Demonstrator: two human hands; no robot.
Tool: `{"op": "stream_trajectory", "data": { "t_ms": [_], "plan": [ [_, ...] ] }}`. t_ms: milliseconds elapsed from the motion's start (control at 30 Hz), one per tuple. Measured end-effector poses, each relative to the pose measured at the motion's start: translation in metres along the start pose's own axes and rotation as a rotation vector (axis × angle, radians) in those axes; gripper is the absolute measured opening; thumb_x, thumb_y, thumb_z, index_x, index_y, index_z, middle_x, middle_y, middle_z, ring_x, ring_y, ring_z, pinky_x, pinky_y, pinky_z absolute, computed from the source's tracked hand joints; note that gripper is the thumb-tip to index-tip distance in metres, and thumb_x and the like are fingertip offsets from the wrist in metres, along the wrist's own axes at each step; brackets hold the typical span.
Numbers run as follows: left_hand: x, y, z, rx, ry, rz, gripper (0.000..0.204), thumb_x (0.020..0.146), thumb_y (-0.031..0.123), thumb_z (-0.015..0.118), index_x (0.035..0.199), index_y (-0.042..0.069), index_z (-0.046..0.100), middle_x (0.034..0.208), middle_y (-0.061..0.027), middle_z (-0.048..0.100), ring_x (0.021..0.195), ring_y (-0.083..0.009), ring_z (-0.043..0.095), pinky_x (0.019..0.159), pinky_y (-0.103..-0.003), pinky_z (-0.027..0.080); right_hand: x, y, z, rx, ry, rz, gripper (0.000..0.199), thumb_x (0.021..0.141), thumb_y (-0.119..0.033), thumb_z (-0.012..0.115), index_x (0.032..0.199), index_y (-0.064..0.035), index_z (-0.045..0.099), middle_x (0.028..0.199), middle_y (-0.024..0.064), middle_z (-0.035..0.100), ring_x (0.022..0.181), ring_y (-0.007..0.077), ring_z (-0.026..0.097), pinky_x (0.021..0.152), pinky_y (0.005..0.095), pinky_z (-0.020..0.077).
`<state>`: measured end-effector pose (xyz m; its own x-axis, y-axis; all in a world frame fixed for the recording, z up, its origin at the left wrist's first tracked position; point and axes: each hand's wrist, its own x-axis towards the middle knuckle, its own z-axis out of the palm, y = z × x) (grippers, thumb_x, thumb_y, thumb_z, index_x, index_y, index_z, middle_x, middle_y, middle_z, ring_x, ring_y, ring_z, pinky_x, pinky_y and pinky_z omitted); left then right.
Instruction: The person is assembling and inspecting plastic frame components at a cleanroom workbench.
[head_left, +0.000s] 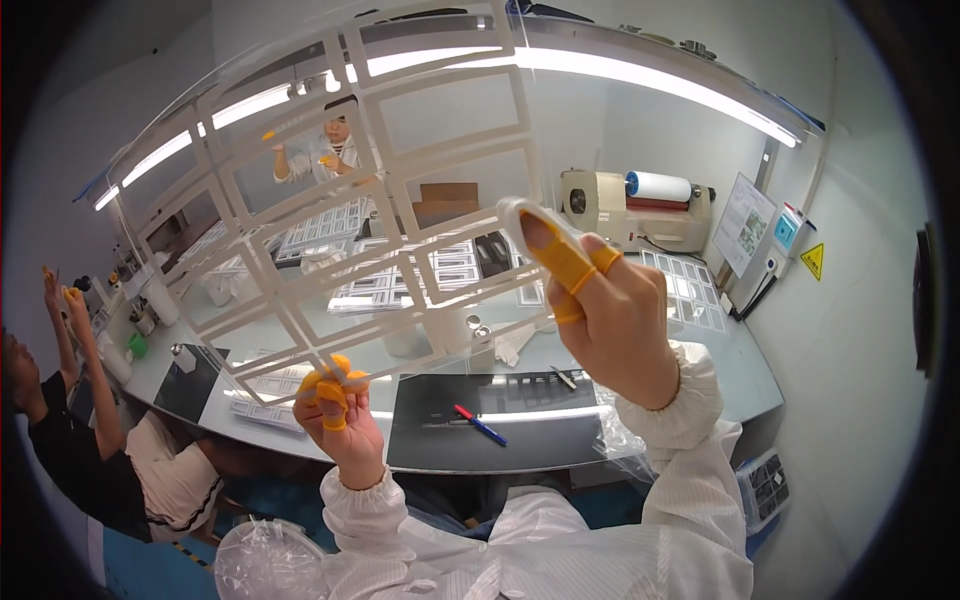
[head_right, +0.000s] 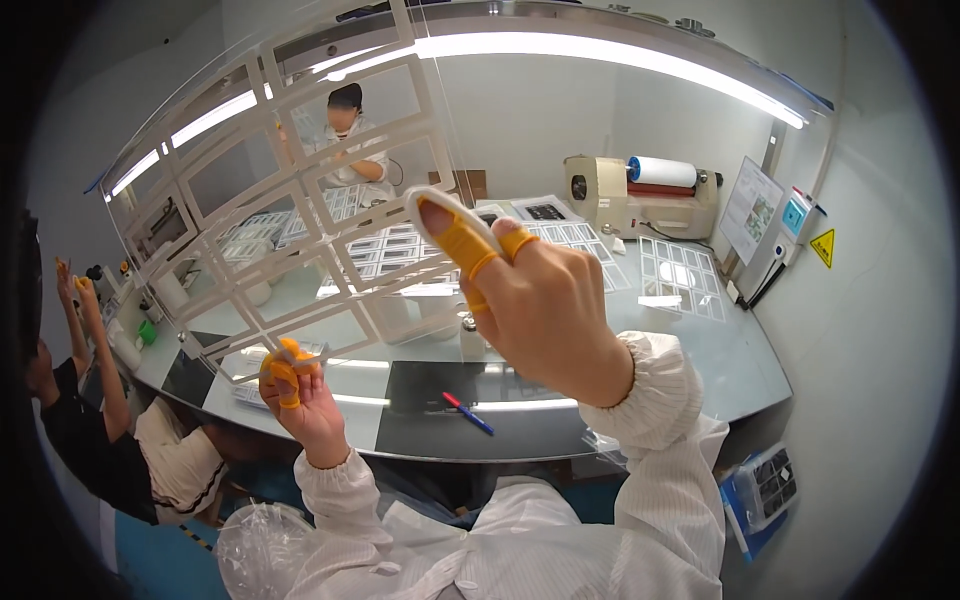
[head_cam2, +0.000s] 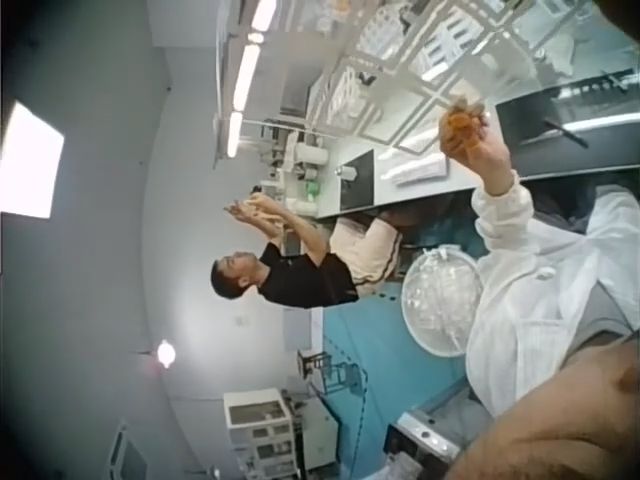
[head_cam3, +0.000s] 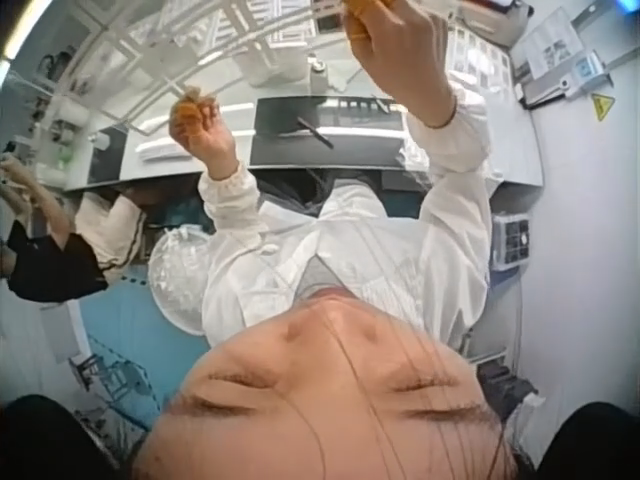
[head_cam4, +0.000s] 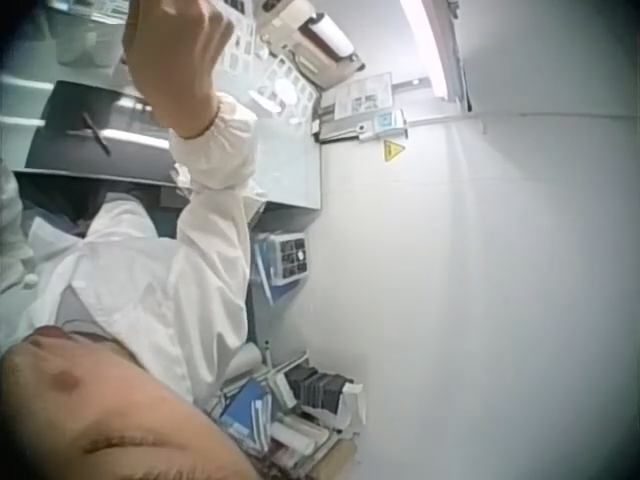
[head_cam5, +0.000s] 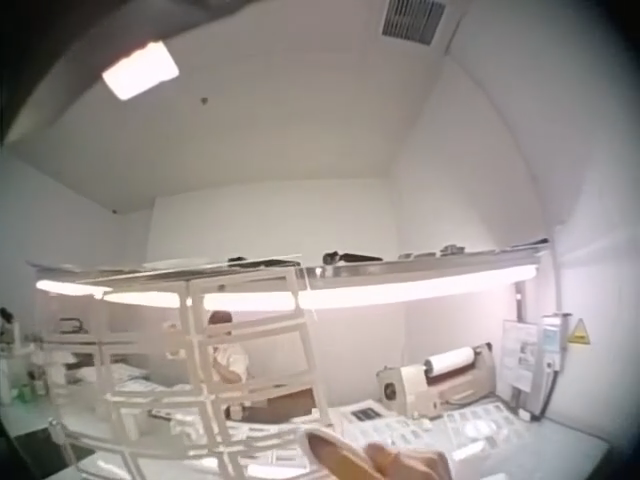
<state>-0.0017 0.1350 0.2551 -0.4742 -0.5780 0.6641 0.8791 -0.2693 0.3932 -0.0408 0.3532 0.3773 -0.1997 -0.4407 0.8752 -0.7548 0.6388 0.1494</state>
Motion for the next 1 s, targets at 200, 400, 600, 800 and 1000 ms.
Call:
{"op": "stream_trajectory", "data": {
  "t_ms": [200,400,600,800,1000],
  "plan": [
    [0.004,0.002,-0.009,0.054,0.112,-0.002,0.027,0.074,0.028,0.061,0.091,0.009,0.052,0.075,0.0011,0.053,0.060,-0.0049,0.044,0.051,-0.018,0.030,0.008,0.023,0.004,0.151,0.166,0.257,0.035,0.075,-0.004,0.053,0.110,-0.0025,0.050,0.054,0.0054,0.046,0.042,0.0092,0.039,0.043,0.0221,0.0323],
    [0.002,-0.003,-0.008,0.050,0.209,0.000,0.031,0.072,0.029,0.063,0.092,0.009,0.052,0.077,0.0009,0.053,0.061,-0.0057,0.044,0.056,-0.019,0.033,-0.008,0.036,0.003,0.443,0.155,0.275,0.032,0.076,-0.008,0.054,0.108,-0.0006,0.050,0.056,0.0025,0.047,0.044,0.0065,0.038,0.045,0.0189,0.0318],
    [-0.015,0.000,-0.028,0.041,0.164,-0.080,0.033,0.070,0.031,0.065,0.090,0.010,0.050,0.086,-0.0013,0.056,0.069,-0.0085,0.049,0.063,-0.021,0.037,-0.026,0.041,0.010,1.060,0.284,0.491,0.048,0.076,-0.036,0.057,0.103,0.0027,0.051,0.052,-0.0030,0.039,0.040,0.0028,0.031,0.037,0.0167,0.0226],
    [-0.015,-0.002,-0.037,-0.017,0.008,-0.167,0.033,0.069,0.029,0.066,0.090,0.009,0.050,0.082,-0.0024,0.057,0.063,-0.0076,0.049,0.064,-0.020,0.039,-0.042,0.050,0.016,1.208,0.264,0.603,0.043,0.076,-0.034,0.058,0.098,0.0018,0.051,0.052,-0.0015,0.038,0.037,0.0039,0.030,0.034,0.0169,0.0212],
    [-0.019,-0.005,-0.026,-0.009,0.002,-0.181,0.034,0.069,0.031,0.065,0.090,0.010,0.049,0.079,-0.0018,0.055,0.050,-0.0049,0.038,0.062,-0.019,0.039,-0.047,0.061,0.019,1.602,0.138,0.604,0.037,0.077,-0.029,0.057,0.099,-0.0006,0.049,0.055,0.0018,0.042,0.037,0.0051,0.032,0.033,0.0181,0.0234]
  ]
}}
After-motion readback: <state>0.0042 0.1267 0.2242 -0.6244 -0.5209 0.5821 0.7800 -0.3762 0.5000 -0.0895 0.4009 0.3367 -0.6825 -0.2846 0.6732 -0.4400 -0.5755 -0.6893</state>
